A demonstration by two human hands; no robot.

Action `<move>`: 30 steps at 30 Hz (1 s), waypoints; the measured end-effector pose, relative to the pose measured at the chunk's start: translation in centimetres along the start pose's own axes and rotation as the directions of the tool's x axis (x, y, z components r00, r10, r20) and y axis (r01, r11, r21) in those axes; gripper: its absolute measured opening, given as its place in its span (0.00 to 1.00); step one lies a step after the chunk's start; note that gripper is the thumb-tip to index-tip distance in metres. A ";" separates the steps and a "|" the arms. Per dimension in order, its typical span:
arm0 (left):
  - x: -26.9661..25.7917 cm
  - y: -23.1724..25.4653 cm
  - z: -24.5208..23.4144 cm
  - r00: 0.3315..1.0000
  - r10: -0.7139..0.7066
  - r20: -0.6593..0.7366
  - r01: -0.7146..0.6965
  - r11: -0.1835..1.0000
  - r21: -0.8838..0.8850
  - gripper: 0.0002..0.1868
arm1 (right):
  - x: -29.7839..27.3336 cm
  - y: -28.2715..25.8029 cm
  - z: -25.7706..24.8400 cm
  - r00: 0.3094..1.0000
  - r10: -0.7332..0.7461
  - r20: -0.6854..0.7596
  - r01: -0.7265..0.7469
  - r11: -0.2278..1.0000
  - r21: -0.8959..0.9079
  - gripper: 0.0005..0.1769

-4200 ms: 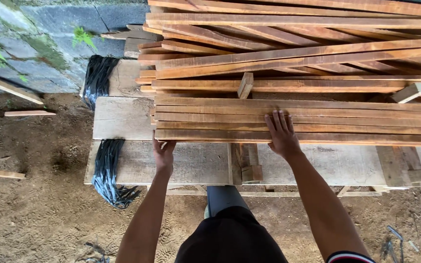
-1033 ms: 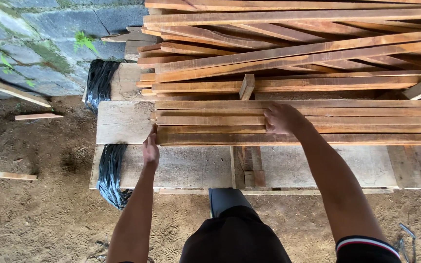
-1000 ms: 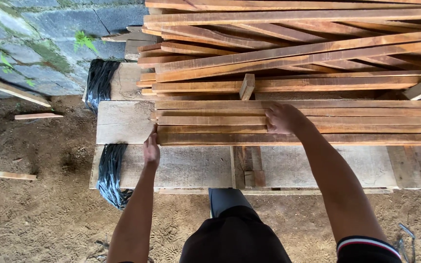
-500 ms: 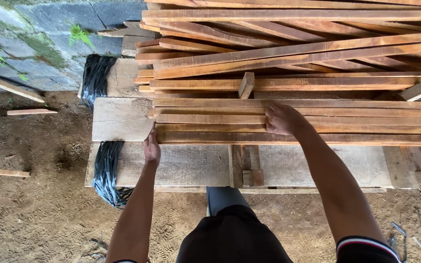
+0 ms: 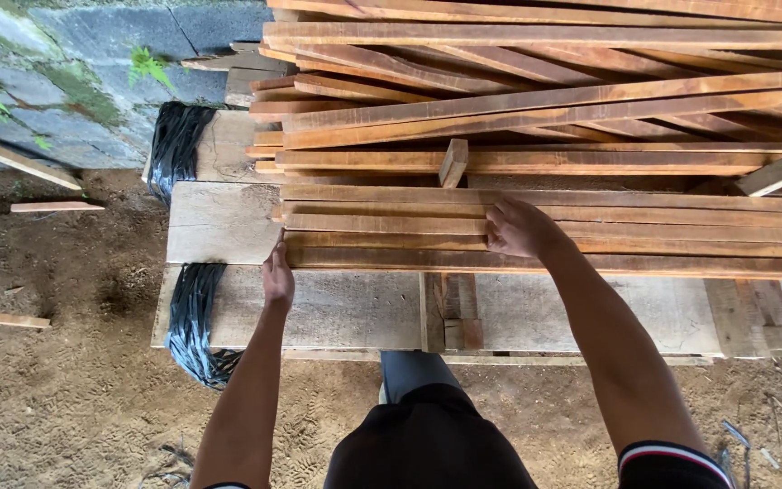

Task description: Organizing thin wooden strips and bundling them together using black plastic ties.

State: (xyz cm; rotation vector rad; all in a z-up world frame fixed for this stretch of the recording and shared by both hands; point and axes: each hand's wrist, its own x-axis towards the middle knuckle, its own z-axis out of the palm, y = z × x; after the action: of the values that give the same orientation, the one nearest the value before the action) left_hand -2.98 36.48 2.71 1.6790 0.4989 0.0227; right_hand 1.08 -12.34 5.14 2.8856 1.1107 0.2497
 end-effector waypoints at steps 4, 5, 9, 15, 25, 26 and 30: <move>0.7 -0.1 0.2 1.000 0.002 0.019 -0.003 1.000 0.024 0.28 | -0.7 1.0 1.8 1.000 -0.002 -0.013 0.002 1.000 0.000 0.22; 0.4 0.7 0.2 1.000 0.010 0.015 -0.010 1.000 0.028 0.28 | -0.6 1.1 2.2 1.000 0.003 -0.021 -0.003 1.000 0.017 0.21; 0.9 -1.3 -0.2 1.000 0.014 0.014 -0.014 1.000 0.027 0.28 | 0.2 0.2 2.7 0.998 0.000 -0.056 0.002 0.999 0.035 0.20; 0.3 1.3 0.5 0.995 0.078 0.059 -0.081 0.996 0.039 0.27 | 0.0 0.7 3.1 1.000 0.018 -0.023 -0.016 0.997 0.069 0.20; 1.3 0.3 0.5 0.967 0.253 0.012 -0.253 0.964 0.084 0.28 | -2.0 -2.0 -2.0 0.987 0.060 -0.150 -0.035 0.986 0.164 0.17; 1.3 0.1 0.5 0.965 0.261 0.003 -0.261 0.964 0.060 0.27 | -1.9 -2.1 -1.9 0.984 0.085 -0.158 -0.060 0.986 0.155 0.17; 1.7 0.2 0.9 0.955 0.297 -0.006 -0.296 0.951 -0.084 0.26 | -2.0 -1.2 1.4 0.978 0.146 -0.146 -0.131 0.985 0.108 0.12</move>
State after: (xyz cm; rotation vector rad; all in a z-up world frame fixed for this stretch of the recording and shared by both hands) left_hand -1.13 36.19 2.33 1.6577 0.2333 0.2551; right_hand -0.94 -12.81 3.36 3.0815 0.9668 0.4419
